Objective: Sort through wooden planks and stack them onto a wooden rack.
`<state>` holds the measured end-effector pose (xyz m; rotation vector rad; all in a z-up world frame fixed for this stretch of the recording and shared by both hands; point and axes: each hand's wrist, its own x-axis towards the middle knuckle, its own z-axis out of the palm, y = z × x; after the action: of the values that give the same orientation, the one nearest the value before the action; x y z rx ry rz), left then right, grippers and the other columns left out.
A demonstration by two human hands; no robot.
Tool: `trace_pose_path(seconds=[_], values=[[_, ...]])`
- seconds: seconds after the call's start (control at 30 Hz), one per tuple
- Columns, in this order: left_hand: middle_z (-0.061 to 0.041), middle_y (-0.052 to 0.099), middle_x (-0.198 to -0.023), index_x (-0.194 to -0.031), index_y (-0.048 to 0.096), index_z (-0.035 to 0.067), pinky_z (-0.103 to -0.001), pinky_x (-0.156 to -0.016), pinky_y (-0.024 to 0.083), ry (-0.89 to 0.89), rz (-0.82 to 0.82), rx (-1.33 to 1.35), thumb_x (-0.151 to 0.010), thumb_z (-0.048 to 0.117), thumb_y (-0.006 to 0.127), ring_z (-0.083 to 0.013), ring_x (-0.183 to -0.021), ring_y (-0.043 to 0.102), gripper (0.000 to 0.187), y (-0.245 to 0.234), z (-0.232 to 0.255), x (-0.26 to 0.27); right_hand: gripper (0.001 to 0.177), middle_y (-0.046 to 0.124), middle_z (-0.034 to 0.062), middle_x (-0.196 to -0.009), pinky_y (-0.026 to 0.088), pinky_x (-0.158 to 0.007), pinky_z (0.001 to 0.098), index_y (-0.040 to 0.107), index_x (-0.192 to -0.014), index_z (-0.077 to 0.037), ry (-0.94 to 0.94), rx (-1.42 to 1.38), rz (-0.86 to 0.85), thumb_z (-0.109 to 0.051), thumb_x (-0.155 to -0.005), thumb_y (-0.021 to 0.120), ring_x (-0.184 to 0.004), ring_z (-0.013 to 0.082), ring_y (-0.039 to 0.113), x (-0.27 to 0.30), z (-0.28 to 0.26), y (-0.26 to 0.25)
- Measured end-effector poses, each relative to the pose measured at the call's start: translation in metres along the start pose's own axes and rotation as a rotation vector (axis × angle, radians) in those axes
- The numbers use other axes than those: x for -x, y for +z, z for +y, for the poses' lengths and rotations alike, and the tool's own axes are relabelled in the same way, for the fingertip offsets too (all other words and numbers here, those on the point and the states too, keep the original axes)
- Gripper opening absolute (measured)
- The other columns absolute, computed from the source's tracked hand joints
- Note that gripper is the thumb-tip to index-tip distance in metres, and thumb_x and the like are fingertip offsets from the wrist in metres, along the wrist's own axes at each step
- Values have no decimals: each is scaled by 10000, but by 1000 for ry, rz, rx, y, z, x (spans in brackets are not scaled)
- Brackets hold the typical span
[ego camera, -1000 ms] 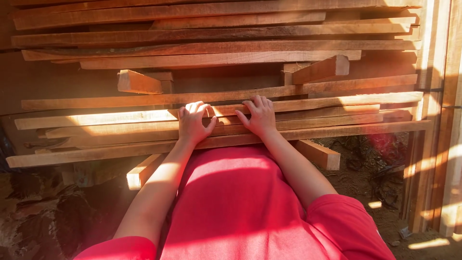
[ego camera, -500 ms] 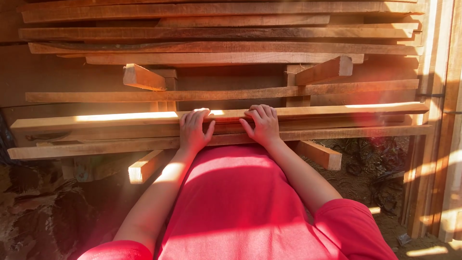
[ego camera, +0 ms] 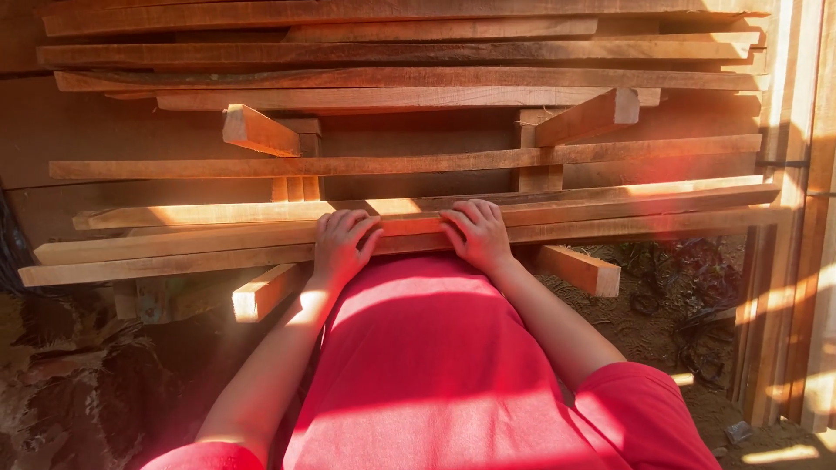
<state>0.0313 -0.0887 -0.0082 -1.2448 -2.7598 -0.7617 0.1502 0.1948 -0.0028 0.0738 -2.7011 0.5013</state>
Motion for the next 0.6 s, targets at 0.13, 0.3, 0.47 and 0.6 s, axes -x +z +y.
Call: trace_pose_path(seconds=[0.13, 0.3, 0.47, 0.6], values=[[-23, 651, -1233, -1294, 696, 199, -447, -1035, 407, -16, -47, 32, -917, 477, 748, -239, -1213, 591, 472, -10, 8, -5, 255, 642, -2, -1066, 476, -858, 372, 719, -1097, -209, 15, 9, -20, -415, -947, 702, -967, 224, 634, -11, 0, -6], [18, 670, -1136, -1223, 691, 209, -409, -1012, 442, -55, -153, 62, -903, 502, 750, -192, -1150, 621, 438, 6, -1, -13, 356, 650, 4, -1064, 474, -872, 364, 709, -1117, -166, 43, -36, -171, -439, -891, 738, -994, 217, 629, -16, 5, -13], [55, 669, -1102, -1170, 701, 228, -374, -989, 455, -66, -164, 54, -929, 502, 722, -159, -1125, 630, 365, 2, 0, -18, 502, 634, 43, -1041, 474, -878, 384, 705, -1124, -125, 32, -19, -222, -528, -833, 781, -1000, 244, 619, -22, 1, -25], [-7, 619, -1251, -1273, 655, 207, -428, -1047, 413, 47, -106, 53, -814, 561, 797, -236, -1255, 556, 597, -7, 13, -22, 427, 633, 11, -1035, 477, -865, 372, 701, -1112, -171, 9, -7, -219, -526, -879, 734, -993, 219, 614, -11, 12, -7]])
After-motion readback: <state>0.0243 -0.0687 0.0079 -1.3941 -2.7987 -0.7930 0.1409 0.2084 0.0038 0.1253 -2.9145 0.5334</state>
